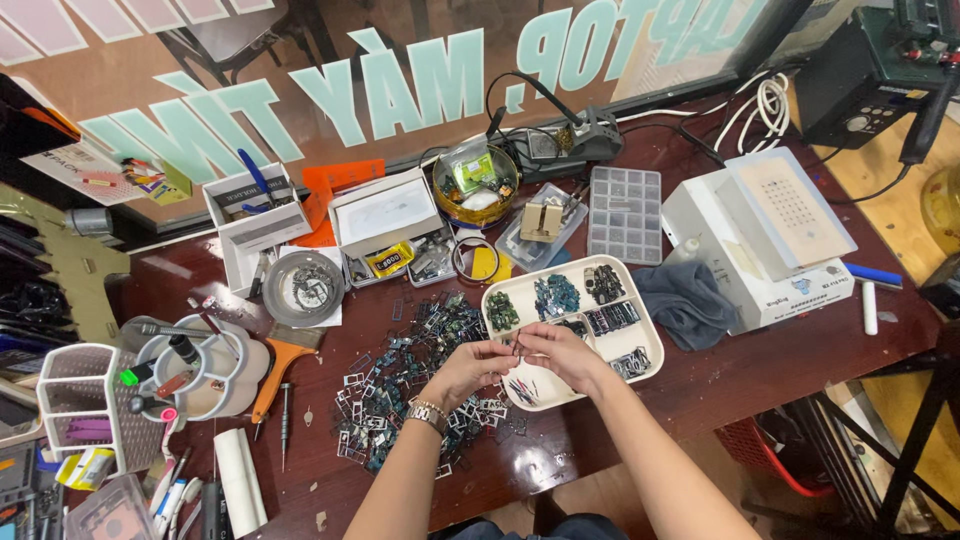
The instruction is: The person sorts small electronic components from a pile on a workbench into compartments of a white tray. They pick up individual items, separate them by type, and place them into the tray. The workbench is cluttered with tools and containers.
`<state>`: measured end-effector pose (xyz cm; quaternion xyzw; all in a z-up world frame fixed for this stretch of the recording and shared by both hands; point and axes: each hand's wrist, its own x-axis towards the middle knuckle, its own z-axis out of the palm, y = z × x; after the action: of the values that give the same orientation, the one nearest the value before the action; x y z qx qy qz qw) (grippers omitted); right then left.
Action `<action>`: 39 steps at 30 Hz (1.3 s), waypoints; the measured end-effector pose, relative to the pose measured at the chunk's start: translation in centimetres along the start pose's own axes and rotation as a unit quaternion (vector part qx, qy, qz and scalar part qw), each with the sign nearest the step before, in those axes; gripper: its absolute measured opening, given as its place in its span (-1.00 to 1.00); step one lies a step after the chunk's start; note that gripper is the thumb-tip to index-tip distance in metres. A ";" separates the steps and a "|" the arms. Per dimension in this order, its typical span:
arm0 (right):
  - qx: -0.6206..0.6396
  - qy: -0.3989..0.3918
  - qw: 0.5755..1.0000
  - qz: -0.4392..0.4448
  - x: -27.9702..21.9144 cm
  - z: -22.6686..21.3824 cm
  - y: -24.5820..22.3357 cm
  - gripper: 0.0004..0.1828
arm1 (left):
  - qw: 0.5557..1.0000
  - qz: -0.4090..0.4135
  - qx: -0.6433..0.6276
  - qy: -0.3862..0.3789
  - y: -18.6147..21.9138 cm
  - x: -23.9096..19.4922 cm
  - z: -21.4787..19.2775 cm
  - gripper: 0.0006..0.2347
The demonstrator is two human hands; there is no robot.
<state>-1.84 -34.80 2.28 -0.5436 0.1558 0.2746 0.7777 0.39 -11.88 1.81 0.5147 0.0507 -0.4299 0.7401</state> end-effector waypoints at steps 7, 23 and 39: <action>0.032 -0.040 0.999 -0.004 -0.1 0.6 -0.7 -0.78 | 1.000 0.017 0.008 -0.006 0.4 -0.2 0.2 -0.85; 0.063 -0.040 0.997 -0.035 0.4 1.2 -0.8 -0.78 | 0.999 0.022 0.027 0.000 1.2 -0.3 0.8 -0.87; -0.350 0.266 0.893 -0.092 1.0 -7.0 0.7 -0.78 | 0.983 -0.001 0.153 0.099 -1.8 3.8 3.2 -0.80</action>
<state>-1.06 -40.85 -1.29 -0.8453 0.1999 0.0836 0.4884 0.38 -16.88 0.08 0.6617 0.0579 -0.3801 0.6437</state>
